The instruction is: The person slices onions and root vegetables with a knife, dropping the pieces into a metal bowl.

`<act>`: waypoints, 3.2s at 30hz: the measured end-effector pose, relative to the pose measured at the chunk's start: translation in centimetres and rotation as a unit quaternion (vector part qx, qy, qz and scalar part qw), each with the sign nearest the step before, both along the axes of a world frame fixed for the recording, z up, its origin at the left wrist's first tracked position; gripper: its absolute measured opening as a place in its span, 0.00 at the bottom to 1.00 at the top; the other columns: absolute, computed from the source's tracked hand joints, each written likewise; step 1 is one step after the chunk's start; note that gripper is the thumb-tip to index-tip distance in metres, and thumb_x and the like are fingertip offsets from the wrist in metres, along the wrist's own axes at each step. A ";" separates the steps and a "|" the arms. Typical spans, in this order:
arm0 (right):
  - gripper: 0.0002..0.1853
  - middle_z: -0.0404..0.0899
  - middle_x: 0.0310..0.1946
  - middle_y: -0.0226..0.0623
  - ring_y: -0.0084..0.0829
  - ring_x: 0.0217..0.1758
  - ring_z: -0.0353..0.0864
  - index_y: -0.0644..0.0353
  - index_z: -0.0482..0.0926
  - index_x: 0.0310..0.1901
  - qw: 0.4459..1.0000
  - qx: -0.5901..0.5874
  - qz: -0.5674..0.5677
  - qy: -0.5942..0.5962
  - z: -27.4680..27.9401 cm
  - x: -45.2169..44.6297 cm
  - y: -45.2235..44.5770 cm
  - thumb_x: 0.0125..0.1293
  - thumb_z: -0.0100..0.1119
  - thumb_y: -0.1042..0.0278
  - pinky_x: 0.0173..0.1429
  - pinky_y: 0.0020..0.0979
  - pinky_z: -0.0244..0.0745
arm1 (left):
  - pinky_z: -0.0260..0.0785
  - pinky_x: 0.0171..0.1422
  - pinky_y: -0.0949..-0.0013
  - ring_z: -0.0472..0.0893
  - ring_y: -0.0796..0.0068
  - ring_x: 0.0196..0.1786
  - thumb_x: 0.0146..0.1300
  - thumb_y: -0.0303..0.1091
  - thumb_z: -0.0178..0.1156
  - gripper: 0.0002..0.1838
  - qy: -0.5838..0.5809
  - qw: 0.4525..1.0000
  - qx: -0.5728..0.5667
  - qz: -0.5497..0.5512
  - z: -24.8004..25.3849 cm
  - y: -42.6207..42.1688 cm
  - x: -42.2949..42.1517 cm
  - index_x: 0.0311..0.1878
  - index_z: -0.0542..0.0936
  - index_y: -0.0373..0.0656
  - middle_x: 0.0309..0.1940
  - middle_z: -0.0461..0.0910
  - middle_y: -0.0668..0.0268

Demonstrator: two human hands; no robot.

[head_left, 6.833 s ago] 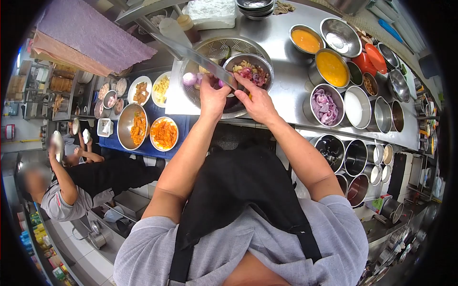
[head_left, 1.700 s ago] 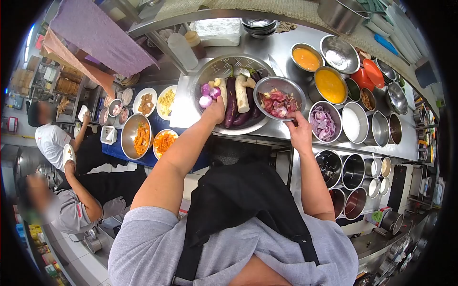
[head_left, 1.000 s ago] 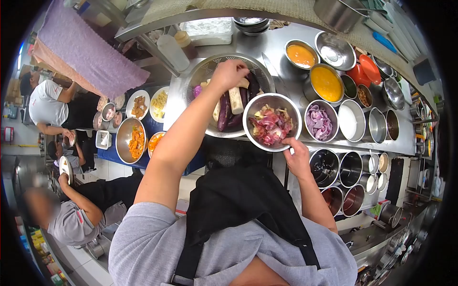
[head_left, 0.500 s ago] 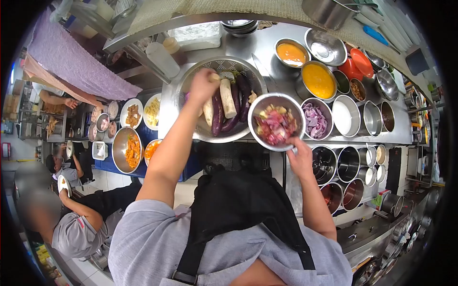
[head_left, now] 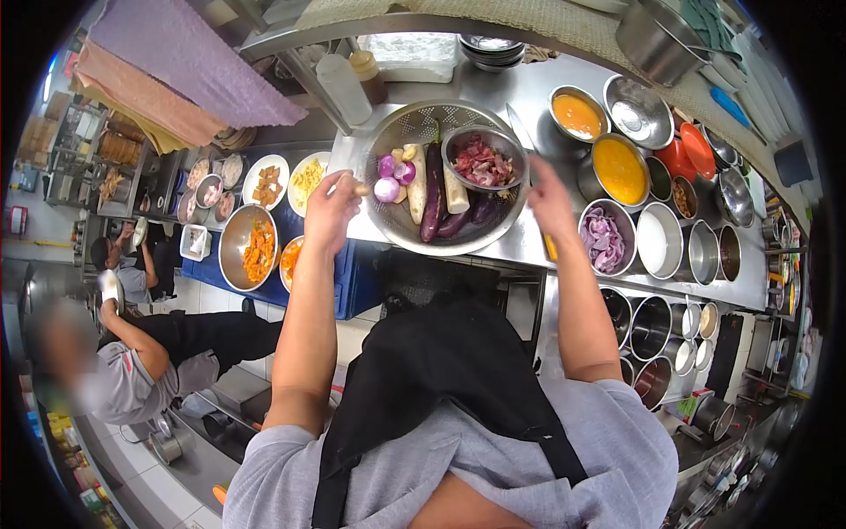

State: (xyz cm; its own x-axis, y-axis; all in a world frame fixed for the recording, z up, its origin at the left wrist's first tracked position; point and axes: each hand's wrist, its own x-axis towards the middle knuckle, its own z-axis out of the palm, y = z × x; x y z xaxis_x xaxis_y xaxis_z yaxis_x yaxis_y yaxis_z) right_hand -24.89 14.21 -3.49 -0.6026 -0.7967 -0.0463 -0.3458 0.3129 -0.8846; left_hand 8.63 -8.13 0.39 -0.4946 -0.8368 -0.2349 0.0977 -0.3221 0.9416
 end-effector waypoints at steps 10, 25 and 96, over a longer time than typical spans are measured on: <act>0.48 0.71 0.60 0.73 0.66 0.62 0.78 0.47 0.46 0.81 0.933 0.320 -0.086 0.138 -7.3 -1.3 1.5 0.65 0.65 0.65 0.68 0.50 0.74 | 0.76 0.55 0.65 0.82 0.67 0.52 0.74 0.30 0.58 0.22 0.096 0.991 0.044 -0.082 0.9 2.1 -1.5 0.68 0.70 0.32 0.52 0.81 0.56; 0.22 0.82 0.33 0.61 0.60 0.31 0.83 0.63 0.62 0.68 0.989 0.100 -0.095 0.052 0.0 6.6 11.4 0.76 0.47 0.67 0.38 0.57 0.75 | 0.80 0.50 0.70 0.85 0.72 0.45 0.71 0.29 0.64 0.15 0.092 0.994 0.021 -0.056 -0.6 6.1 -15.5 0.57 0.77 0.32 0.45 0.84 0.59; 0.35 0.79 0.38 0.57 0.60 0.34 0.84 0.44 0.59 0.78 0.942 0.165 0.101 0.273 8.1 8.1 3.8 0.69 0.48 0.74 0.41 0.56 0.81 | 0.78 0.49 0.67 0.83 0.68 0.47 0.75 0.27 0.57 0.15 0.130 0.990 0.056 -0.020 1.3 5.0 -16.2 0.61 0.74 0.33 0.49 0.82 0.59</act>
